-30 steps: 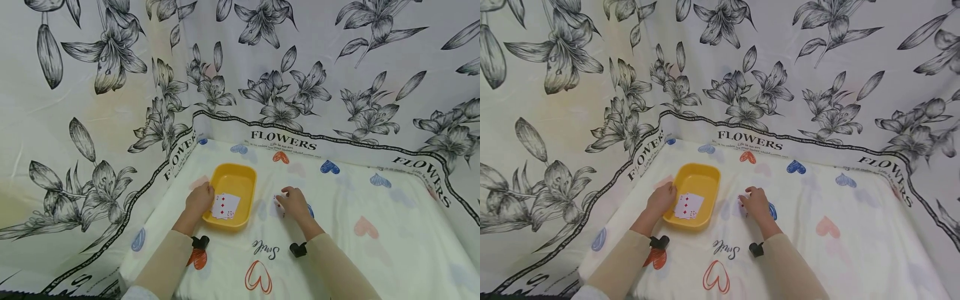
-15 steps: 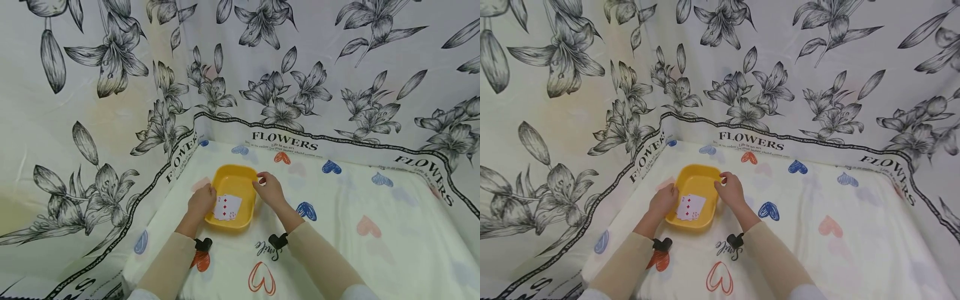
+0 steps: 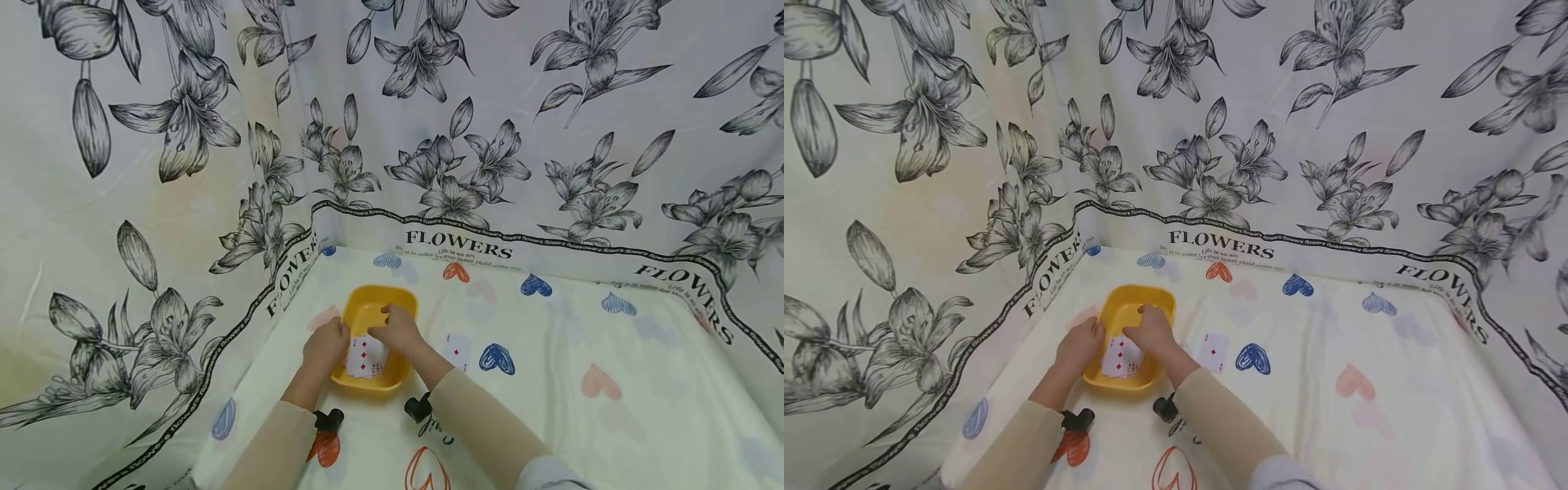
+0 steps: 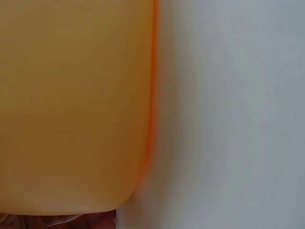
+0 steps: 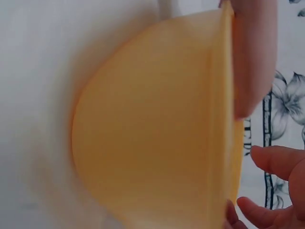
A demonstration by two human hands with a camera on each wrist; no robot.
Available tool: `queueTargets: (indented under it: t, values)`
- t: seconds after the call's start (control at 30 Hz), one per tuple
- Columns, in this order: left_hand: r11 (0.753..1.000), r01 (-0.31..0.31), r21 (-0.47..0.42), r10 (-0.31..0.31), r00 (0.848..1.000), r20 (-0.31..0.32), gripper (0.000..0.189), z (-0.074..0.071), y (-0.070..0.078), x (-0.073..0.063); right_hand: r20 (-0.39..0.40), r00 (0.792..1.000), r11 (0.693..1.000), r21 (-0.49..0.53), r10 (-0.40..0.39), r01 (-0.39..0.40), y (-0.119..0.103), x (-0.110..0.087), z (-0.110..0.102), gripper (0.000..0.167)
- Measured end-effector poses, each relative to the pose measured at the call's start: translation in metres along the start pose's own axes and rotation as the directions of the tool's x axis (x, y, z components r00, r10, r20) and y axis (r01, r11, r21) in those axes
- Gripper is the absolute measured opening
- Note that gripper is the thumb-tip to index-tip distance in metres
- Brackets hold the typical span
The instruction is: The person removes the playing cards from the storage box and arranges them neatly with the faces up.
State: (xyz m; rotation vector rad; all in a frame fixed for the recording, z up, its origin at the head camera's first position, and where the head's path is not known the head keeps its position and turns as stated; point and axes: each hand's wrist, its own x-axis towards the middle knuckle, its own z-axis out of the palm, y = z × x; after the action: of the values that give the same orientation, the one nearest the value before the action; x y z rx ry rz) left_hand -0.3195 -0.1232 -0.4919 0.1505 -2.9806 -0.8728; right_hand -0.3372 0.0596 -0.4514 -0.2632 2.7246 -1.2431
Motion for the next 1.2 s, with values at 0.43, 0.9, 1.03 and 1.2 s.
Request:
queueTargets:
  t: [0.43, 0.9, 1.03, 1.2]
  values:
    - [1.0, -0.021, 0.014, 0.021, 0.999, -0.046, 0.029, 0.005, -0.005, -0.002, -0.006, 0.987, 0.899, -0.413, 0.159, -0.147, -0.005, 0.0, 0.044, 0.081]
    - [0.999, -0.047, 0.017, 0.047, 0.999, -0.022, 0.029, 0.009, 0.003, 0.001, -0.041, 0.984, 0.853, -0.493, 0.171, -0.169, 0.002, 0.004, 0.046, 0.071]
    - [0.999, -0.041, 0.016, 0.041, 0.999, -0.024, 0.029, 0.008, 0.002, 0.003, -0.022, 0.986, 0.854, -0.496, 0.167, -0.156, 0.0, 0.005, 0.042, 0.065]
    - [1.0, -0.019, 0.002, 0.019, 1.0, -0.014, 0.029, 0.003, -0.005, 0.002, -0.019, 0.985, 0.862, -0.482, 0.172, -0.159, -0.005, 0.006, 0.046, 0.066]
